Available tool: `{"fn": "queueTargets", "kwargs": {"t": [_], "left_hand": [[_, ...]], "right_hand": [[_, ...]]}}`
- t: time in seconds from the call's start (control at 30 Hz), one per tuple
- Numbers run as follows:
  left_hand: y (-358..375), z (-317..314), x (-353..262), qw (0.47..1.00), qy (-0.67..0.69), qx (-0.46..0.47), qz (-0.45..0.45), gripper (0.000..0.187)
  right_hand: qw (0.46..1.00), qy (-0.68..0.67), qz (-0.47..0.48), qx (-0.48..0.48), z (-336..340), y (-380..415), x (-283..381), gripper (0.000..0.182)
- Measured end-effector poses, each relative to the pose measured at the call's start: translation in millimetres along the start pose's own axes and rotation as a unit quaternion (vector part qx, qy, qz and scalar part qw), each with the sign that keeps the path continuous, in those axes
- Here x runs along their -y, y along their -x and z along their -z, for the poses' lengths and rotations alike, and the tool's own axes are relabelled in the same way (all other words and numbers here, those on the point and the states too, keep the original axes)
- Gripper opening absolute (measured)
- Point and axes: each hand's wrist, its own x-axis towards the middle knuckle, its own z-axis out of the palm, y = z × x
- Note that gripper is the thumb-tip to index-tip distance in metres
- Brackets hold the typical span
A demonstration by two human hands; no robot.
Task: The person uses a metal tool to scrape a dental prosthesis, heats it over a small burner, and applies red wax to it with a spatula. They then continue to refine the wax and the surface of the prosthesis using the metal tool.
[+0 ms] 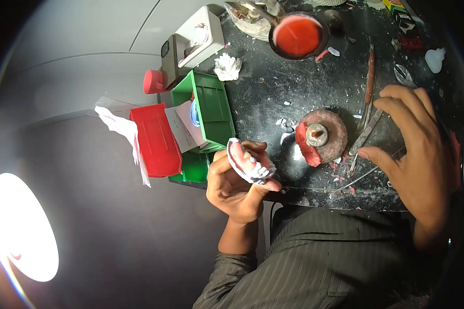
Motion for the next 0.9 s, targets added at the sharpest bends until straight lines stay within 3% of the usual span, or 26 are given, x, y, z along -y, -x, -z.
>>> {"fn": "queueTargets", "kwargs": {"t": [0.03, 0.57, 0.9], "left_hand": [[-2, 1, 3, 1.000, 0.026, 0.015, -0.007, 0.063], [5, 13, 16, 0.994, 0.096, 0.042, 0.041, 0.076], [10, 10, 7, 0.985, 0.154, 0.026, 0.073, 0.073]], "right_hand": [[1.000, 0.004, -0.001, 0.001, 1, 0, 0, 0.058], [1.000, -0.003, -0.002, 0.030, 2, -2, -1, 0.058], [1.000, -0.003, -0.009, 0.024, 0, -1, 1, 0.056]]}}
